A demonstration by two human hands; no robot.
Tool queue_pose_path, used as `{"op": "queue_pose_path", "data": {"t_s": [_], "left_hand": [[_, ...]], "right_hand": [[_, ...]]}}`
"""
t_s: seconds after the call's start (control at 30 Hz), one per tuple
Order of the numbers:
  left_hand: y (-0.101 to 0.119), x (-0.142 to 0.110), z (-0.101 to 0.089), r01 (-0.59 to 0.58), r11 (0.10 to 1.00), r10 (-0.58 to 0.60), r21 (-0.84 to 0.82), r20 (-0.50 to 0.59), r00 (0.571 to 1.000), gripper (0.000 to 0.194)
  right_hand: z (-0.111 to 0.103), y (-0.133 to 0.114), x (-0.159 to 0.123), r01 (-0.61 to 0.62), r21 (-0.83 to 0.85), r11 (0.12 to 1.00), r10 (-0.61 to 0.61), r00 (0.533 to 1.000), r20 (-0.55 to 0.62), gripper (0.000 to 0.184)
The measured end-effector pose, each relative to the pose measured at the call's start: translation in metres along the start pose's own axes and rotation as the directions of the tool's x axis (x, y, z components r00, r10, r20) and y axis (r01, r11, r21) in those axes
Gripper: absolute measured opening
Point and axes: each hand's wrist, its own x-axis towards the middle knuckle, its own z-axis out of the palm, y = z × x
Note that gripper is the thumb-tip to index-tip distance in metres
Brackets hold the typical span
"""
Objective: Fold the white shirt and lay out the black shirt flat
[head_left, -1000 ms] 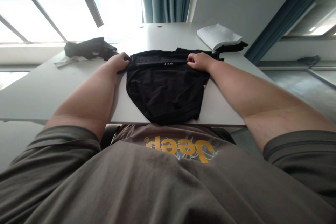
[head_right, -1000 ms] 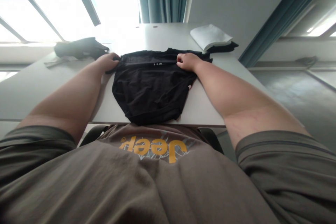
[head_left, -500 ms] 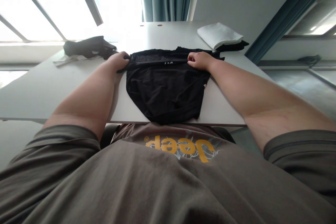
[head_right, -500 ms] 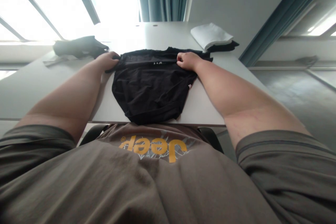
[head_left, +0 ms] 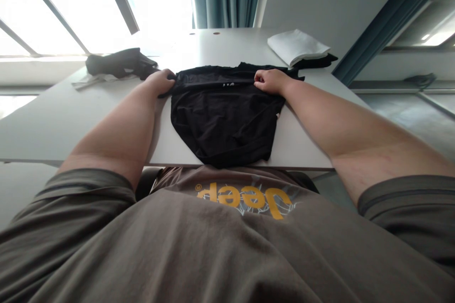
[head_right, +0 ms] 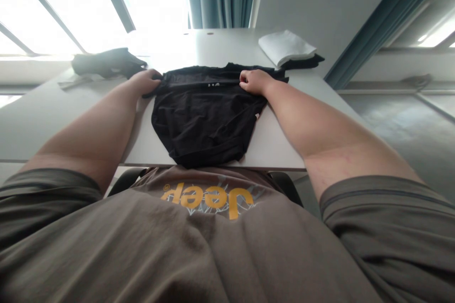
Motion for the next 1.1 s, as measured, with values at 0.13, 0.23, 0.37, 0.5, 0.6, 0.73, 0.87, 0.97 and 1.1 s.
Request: {"op": "queue_pose_path", "data": {"t_s": [0.13, 0.23, 0.37, 0.5, 0.6, 0.73, 0.87, 0.97, 1.1], "left_hand": [[0.0011, -0.0008, -0.0007, 0.013, 1.0, -0.013, 0.011, 0.007, 1.0, 0.057], [0.0006, 0.0001, -0.0005, 0.003, 1.0, -0.003, 0.009, 0.012, 1.0, 0.059], [0.0007, 0.0007, -0.0008, -0.003, 1.0, 0.003, 0.005, 0.01, 1.0, 0.059], [0.0027, -0.001, -0.002, -0.001, 1.0, 0.001, -0.009, 0.012, 1.0, 0.058], [0.0028, -0.0013, -0.002, 0.005, 1.0, -0.005, -0.017, 0.024, 1.0, 0.06], [0.0003, 0.001, -0.0002, 0.013, 1.0, -0.013, -0.01, 0.026, 1.0, 0.06], [-0.0014, 0.0029, 0.0009, 0.016, 1.0, -0.016, -0.003, 0.016, 1.0, 0.057], [-0.0013, 0.0025, 0.0004, 0.011, 1.0, -0.01, -0.015, 0.021, 1.0, 0.056], [-0.0008, 0.0007, -0.0001, 0.023, 1.0, -0.023, -0.019, 0.031, 0.999, 0.058]], "right_hand": [[-0.0005, -0.0007, -0.0005, 0.008, 0.009, 1.0, -0.008, 1.0, -0.006, 0.036], [-0.0005, -0.0017, -0.0012, 0.008, 0.008, 1.0, -0.008, 1.0, -0.014, 0.036], [-0.0003, -0.0027, -0.0021, 0.002, 0.005, 1.0, -0.002, 1.0, -0.021, 0.036], [-0.002, -0.0036, -0.0032, 0.008, 0.019, 1.0, -0.008, 1.0, -0.018, 0.036], [-0.0035, -0.0043, -0.004, 0.003, 0.032, 0.999, -0.003, 1.0, -0.012, 0.036], [-0.0036, -0.0044, -0.0041, -0.007, 0.033, 0.999, 0.007, 1.0, -0.006, 0.036], [-0.0037, -0.0051, -0.0042, -0.017, 0.03, 0.999, 0.017, 1.0, 0.0, 0.037], [-0.0053, -0.0067, -0.0053, -0.016, 0.035, 0.999, 0.016, 1.0, 0.002, 0.038], [-0.0069, -0.008, -0.0066, -0.016, 0.038, 0.999, 0.016, 1.0, 0.004, 0.038]]}}
